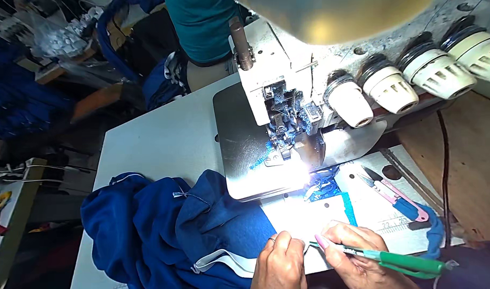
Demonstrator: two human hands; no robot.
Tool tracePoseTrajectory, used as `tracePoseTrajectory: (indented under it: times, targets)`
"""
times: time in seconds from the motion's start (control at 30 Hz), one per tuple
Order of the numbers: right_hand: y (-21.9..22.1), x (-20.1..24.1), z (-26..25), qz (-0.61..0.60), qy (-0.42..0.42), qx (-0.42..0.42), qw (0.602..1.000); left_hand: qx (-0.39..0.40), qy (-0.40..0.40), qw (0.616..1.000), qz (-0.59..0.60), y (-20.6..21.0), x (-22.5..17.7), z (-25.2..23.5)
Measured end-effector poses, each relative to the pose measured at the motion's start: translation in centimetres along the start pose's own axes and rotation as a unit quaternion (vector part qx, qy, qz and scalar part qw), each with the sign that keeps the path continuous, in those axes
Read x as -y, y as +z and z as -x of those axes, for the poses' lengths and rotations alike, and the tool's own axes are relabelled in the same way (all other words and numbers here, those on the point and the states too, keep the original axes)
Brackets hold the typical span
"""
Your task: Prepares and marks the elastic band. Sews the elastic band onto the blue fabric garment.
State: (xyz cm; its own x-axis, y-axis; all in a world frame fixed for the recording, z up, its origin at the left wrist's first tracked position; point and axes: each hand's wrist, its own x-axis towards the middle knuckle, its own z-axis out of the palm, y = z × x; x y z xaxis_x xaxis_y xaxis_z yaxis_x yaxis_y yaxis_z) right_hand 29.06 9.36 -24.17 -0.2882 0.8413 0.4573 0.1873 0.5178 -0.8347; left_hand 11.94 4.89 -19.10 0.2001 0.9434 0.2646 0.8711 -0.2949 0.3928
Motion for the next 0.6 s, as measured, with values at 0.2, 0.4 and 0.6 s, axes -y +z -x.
tracePoseTrajectory:
  times: [0.2,0.4,0.6]
  targets:
    - [-0.09,-0.17,0.10,0.004,-0.018,-0.029,0.999,0.003,0.000,1.000,0.007,-0.11,0.00,-0.04]
    - [-0.11,0.00,0.10,-0.037,0.014,-0.017,0.999,0.003,-0.004,1.000,0.006,-0.04,-0.07,0.01]
    - [0.05,-0.05,0.08,0.001,0.000,0.013,1.000,0.000,0.002,1.000,0.009,0.16,0.07,0.16]
